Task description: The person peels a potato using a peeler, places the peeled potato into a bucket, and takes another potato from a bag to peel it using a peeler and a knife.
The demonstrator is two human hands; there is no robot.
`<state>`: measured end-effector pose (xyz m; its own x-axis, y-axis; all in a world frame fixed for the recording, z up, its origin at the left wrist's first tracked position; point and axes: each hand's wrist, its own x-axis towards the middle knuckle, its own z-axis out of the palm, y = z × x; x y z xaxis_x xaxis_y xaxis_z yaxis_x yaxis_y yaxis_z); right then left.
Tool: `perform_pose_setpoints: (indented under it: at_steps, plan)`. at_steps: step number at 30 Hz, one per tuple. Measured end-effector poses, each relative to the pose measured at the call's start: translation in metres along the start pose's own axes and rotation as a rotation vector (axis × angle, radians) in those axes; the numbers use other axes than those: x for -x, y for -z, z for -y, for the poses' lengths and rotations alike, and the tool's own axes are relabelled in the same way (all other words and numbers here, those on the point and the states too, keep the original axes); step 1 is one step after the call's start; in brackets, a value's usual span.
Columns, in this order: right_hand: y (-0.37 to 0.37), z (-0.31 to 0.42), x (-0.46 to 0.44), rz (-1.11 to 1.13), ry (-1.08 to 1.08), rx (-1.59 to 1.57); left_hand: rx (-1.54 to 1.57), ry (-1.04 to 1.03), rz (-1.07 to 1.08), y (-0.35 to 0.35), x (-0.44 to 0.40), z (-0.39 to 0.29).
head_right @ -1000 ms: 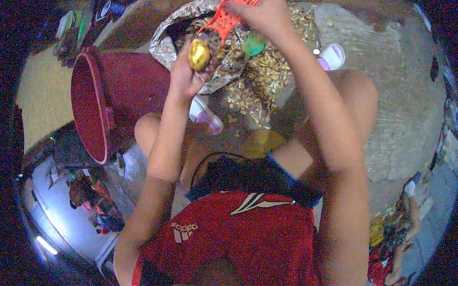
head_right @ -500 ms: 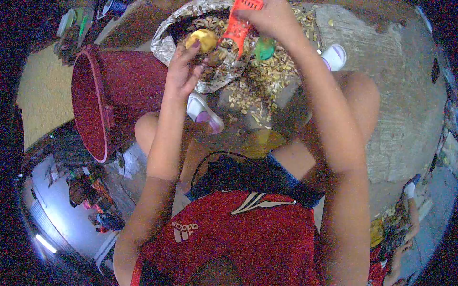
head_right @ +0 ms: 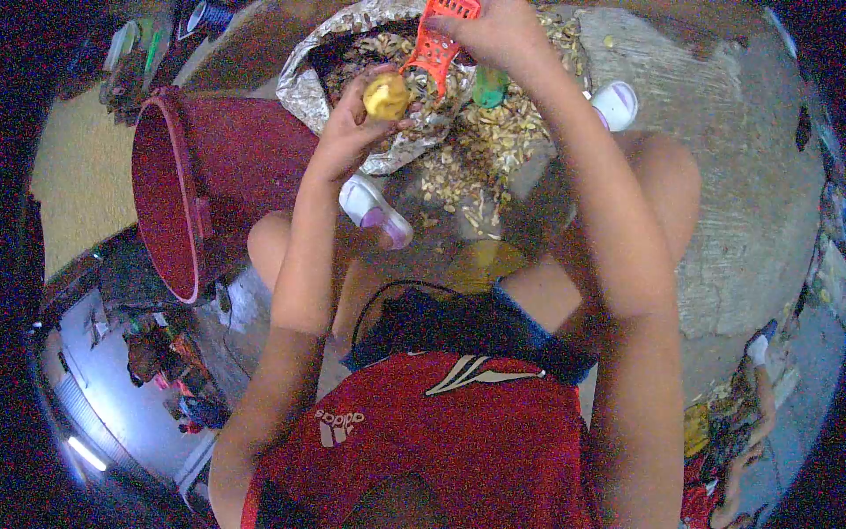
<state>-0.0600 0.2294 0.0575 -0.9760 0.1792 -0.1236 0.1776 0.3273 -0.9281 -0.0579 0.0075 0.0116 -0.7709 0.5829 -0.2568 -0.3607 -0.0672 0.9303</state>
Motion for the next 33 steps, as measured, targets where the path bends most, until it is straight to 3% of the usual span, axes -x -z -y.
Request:
perform_pose_setpoints:
  at_steps: [3, 6, 9, 15, 18, 19, 21, 29, 32, 33]
  plan:
    - [-0.002, -0.001, 0.0, 0.003, -0.009, -0.016, -0.257, -0.029, 0.01, -0.003, 0.001, -0.005]
    - [-0.001, 0.005, 0.001, -0.004, -0.044, -0.057, -0.249, -0.039, 0.006, 0.001, 0.002, -0.003]
    - [0.006, 0.018, 0.001, -0.053, -0.123, -0.036, -0.534, 0.061, -0.137, -0.001, 0.003, -0.01]
    - [-0.008, 0.007, 0.003, 0.167, 0.033, -0.285, -0.405, 0.03, -0.109, 0.002, 0.001, -0.004]
    - [-0.017, -0.003, -0.002, 0.166, 0.238, -0.116, -0.621, -0.059, -0.037, 0.0, 0.001, -0.001]
    - [-0.011, 0.0, -0.001, 0.233, 0.023, -0.244, -0.616, -0.111, -0.044, 0.0, 0.001, -0.001]
    - [-0.002, 0.004, -0.006, 0.163, -0.035, -0.266, -0.606, -0.222, -0.058, -0.001, -0.003, -0.003]
    - [0.0, 0.01, -0.006, 0.116, -0.112, -0.291, -0.57, -0.15, -0.004, 0.001, -0.004, -0.007]
    - [0.007, 0.004, -0.008, 0.106, 0.058, -0.192, -0.673, -0.131, 0.074, 0.011, -0.001, -0.002]
    - [0.013, -0.007, -0.02, -0.071, 0.253, 0.046, -0.731, -0.126, 0.104, 0.015, 0.0, -0.001]
